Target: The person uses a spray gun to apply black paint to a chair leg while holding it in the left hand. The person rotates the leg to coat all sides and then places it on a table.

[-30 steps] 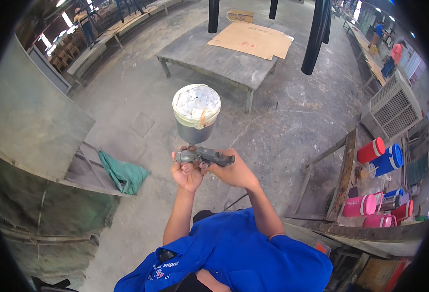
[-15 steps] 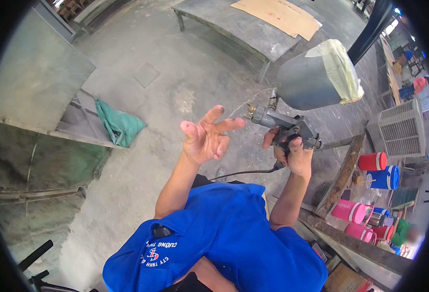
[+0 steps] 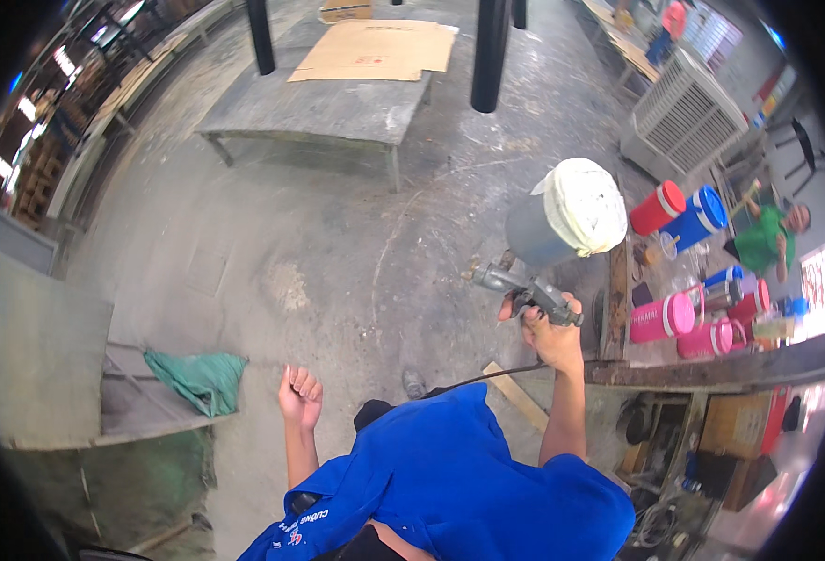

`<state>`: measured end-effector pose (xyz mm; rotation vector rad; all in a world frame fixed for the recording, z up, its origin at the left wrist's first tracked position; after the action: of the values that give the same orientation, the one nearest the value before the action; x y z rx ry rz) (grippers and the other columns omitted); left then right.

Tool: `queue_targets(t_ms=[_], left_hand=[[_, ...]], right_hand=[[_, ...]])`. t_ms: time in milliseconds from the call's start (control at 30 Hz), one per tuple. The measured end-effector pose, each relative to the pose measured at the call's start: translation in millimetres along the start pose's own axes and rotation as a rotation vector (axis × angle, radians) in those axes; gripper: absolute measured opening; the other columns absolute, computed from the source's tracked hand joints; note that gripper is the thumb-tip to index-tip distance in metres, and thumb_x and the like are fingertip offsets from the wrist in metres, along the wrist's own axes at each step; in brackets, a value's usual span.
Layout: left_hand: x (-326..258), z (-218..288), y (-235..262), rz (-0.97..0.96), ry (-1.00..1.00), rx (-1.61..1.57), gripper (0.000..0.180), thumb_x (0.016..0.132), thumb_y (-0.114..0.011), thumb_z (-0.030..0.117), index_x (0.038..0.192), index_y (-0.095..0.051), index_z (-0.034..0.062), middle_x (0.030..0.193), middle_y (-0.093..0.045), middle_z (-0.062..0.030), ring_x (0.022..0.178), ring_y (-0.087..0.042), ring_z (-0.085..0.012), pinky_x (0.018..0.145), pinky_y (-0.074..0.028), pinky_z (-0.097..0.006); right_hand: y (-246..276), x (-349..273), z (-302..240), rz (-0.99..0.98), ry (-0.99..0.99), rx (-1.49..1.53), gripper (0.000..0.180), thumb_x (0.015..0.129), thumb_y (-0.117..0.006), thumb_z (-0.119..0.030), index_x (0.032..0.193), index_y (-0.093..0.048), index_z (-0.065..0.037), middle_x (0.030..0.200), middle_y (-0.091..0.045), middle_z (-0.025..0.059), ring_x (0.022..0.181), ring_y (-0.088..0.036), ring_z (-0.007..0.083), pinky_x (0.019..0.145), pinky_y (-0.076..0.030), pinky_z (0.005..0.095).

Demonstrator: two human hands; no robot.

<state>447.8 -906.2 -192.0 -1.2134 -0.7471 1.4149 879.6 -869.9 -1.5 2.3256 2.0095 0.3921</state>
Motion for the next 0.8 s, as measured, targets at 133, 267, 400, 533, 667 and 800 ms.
queue_targets(t_ms=[133,267,400,533,667,800], left_hand=[[-5.4,1.5,28.3,0.397,-0.049,0.341,0.017,0.108,-0.054,0.02,0.115,-0.063,0.0078,0.094,-0.064,-0.0006,0.071,-0.058,-0.0099,0.063,-0.049,-0.026],[43.2,-13.0,-5.0,0.224,0.072,0.575,0.023,0.106,-0.059,0.017,0.125,-0.061,0.0062,0.088,-0.066,-0.0011,0.069,-0.06,-0.0122,0.065,-0.053,-0.029],[113.3,-32.6,-67.1,-0.094,0.111,0.659,0.014,0.106,-0.057,0.022,0.105,-0.059,0.0085,0.071,-0.057,0.0007,0.059,-0.056,-0.0146,0.059,-0.051,-0.032],[175.6,-65.4,-163.8,-0.414,0.11,0.644,0.02,0.106,-0.056,0.026,0.094,-0.052,0.0103,0.073,-0.054,-0.0013,0.063,-0.056,-0.0158,0.057,-0.051,-0.035],[205.4,-94.9,-294.3,-0.589,-0.308,1.149,0.03,0.099,-0.066,0.015,0.124,-0.055,0.0018,0.1,-0.066,-0.011,0.085,-0.063,-0.0185,0.077,-0.055,-0.038],[226.8,-125.8,-425.8,-0.653,-0.691,1.082,0.05,0.093,-0.075,0.014,0.134,-0.052,-0.0023,0.121,-0.065,-0.0161,0.11,-0.061,-0.0205,0.102,-0.047,-0.039]], right_hand=[[25.4,-14.8,8.5,0.223,-0.061,0.039,0.043,0.103,-0.065,-0.039,0.094,-0.067,0.003,0.067,-0.063,0.0023,0.044,-0.045,0.0067,0.04,-0.032,0.0245],[39.0,-23.1,11.0,0.306,-0.102,-0.044,0.043,0.103,-0.064,-0.04,0.093,-0.069,0.002,0.077,-0.069,0.0027,0.046,-0.044,0.0036,0.041,-0.032,0.0235],[45.0,-35.0,12.9,0.342,-0.131,-0.044,0.027,0.1,-0.066,-0.025,0.096,-0.071,0.001,0.081,-0.072,0.0029,0.063,-0.057,0.0066,0.058,-0.046,0.0255],[56.8,-44.5,14.0,0.391,0.038,-0.154,0.017,0.096,-0.068,-0.017,0.093,-0.071,-0.001,0.083,-0.074,0.0051,0.069,-0.061,0.0101,0.065,-0.051,0.0294],[67.2,-65.1,28.6,0.406,-0.166,-0.137,0.012,0.092,-0.068,-0.01,0.094,-0.071,0.001,0.084,-0.075,0.0069,0.077,-0.067,0.0126,0.073,-0.055,0.0313],[71.9,-89.8,32.9,0.459,-0.167,-0.207,0.014,0.09,-0.071,-0.01,0.098,-0.074,0.001,0.08,-0.075,0.0103,0.071,-0.067,0.0115,0.066,-0.052,0.0307]])
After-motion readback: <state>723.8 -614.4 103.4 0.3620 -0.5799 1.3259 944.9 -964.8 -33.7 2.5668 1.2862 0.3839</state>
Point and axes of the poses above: each hand's wrist, its own x-axis towards the middle knuckle, its own y-axis out of the back of the hand, z = x × y, the point moved 5 cm from there along x, towards the middle knuckle
